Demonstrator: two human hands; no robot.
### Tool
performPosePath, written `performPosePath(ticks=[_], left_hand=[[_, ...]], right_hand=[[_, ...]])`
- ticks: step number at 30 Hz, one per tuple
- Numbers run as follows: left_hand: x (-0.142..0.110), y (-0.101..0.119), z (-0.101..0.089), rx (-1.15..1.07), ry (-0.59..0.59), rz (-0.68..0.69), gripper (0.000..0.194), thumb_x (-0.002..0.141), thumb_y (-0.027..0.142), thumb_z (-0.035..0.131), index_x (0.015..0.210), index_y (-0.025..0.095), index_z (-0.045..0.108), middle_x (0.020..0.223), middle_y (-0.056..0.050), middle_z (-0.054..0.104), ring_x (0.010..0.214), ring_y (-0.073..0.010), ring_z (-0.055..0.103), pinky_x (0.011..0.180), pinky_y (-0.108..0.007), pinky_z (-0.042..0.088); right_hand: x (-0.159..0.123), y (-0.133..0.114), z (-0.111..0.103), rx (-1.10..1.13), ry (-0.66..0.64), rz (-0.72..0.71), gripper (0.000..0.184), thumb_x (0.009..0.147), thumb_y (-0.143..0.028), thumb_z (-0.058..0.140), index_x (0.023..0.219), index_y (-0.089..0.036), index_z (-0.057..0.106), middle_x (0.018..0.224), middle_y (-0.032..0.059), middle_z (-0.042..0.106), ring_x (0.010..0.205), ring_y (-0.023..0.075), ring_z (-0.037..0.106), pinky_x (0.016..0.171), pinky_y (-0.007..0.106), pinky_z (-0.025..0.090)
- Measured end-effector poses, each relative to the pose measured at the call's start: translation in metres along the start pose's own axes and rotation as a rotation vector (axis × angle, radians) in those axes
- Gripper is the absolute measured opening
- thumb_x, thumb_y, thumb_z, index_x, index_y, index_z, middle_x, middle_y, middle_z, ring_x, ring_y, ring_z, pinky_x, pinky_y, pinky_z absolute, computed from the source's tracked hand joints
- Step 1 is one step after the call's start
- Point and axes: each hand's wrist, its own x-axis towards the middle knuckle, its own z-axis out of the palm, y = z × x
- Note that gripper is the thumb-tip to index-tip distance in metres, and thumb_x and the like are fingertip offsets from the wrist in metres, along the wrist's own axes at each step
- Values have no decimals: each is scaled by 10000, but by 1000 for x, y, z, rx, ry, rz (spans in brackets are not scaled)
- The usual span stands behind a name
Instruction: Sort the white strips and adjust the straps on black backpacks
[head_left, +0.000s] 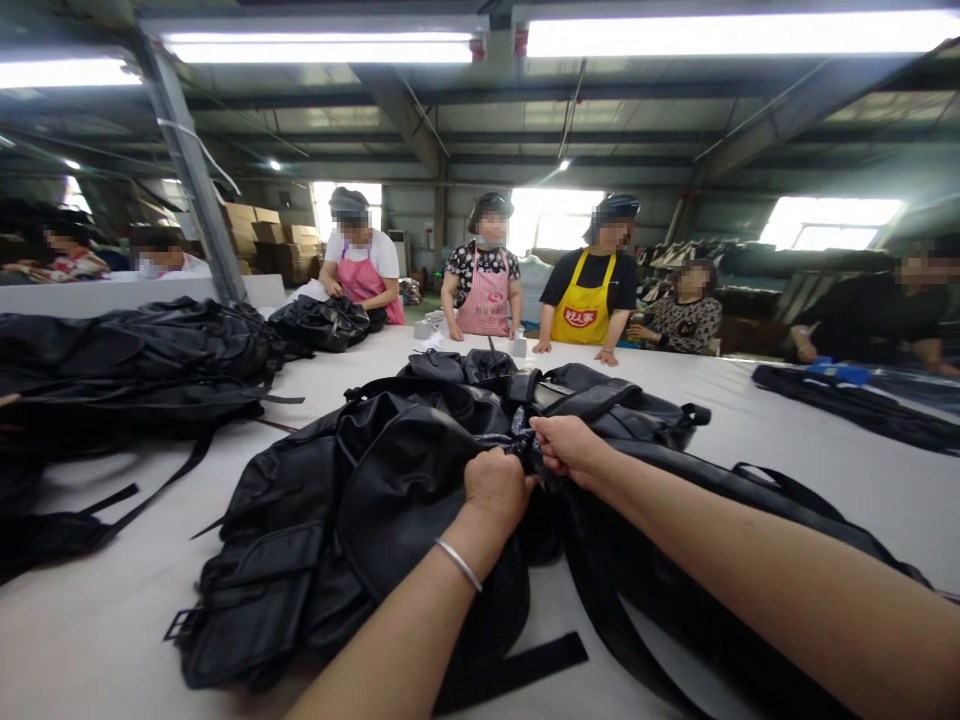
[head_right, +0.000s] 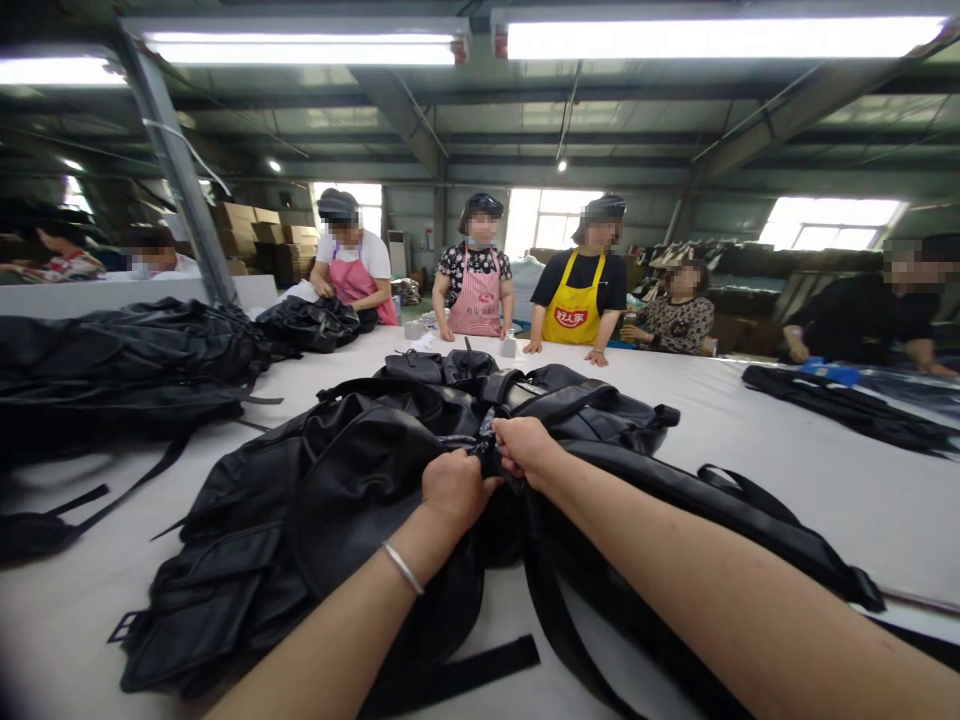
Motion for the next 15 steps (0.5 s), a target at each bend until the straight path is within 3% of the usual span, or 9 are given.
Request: performPosePath(ticks=[3, 6, 9, 12, 15], left_hand=[[11, 7, 4, -94, -66, -39, 309, 861, 318, 503, 859, 92, 714, 933, -195, 690, 902, -321, 648, 772, -409, 479], [-1, 1, 1, -200, -111, -34, 349, 890, 313, 418, 744, 125, 673, 770, -103, 679, 753, -212, 636, 675, -302, 464], [-41, -13, -5, -442, -162, -72, 430, 935, 357, 288, 640, 164, 533, 582, 1, 530, 538, -106, 481, 523, -230, 377], [-90, -27, -11, -805, -241, -126, 438, 913, 476, 337, 575, 201, 379, 505, 47, 365, 468, -87, 319, 464, -246, 277], [-123, -35, -19, -881, -290, -59, 498, 906, 499, 375, 510, 198, 383, 475, 33, 381, 479, -100, 352, 504, -269, 291]], right_hand=[[4, 7, -9, -39, -75, -99, 313, 929, -377, 425, 673, -197, 446, 447, -50, 404, 355, 97, 414, 332, 183, 279], [9, 16, -19, -100, -163, -234, 225, 905, -333, 469, 752, -175, 517, 592, -8, 556, 524, 136, 568, 476, 219, 449], [13, 29, -23, -196, -210, -336, 24, 770, -157, 535, 766, -173, 553, 602, -31, 569, 566, 137, 569, 556, 230, 461], [16, 41, -22, -287, -220, -407, 185, 643, -60, 516, 767, -178, 585, 576, -58, 545, 562, 130, 528, 560, 224, 413], [15, 43, -23, -345, -188, -451, 179, 598, -43, 516, 695, -180, 577, 635, -55, 549, 637, 126, 508, 620, 224, 400]])
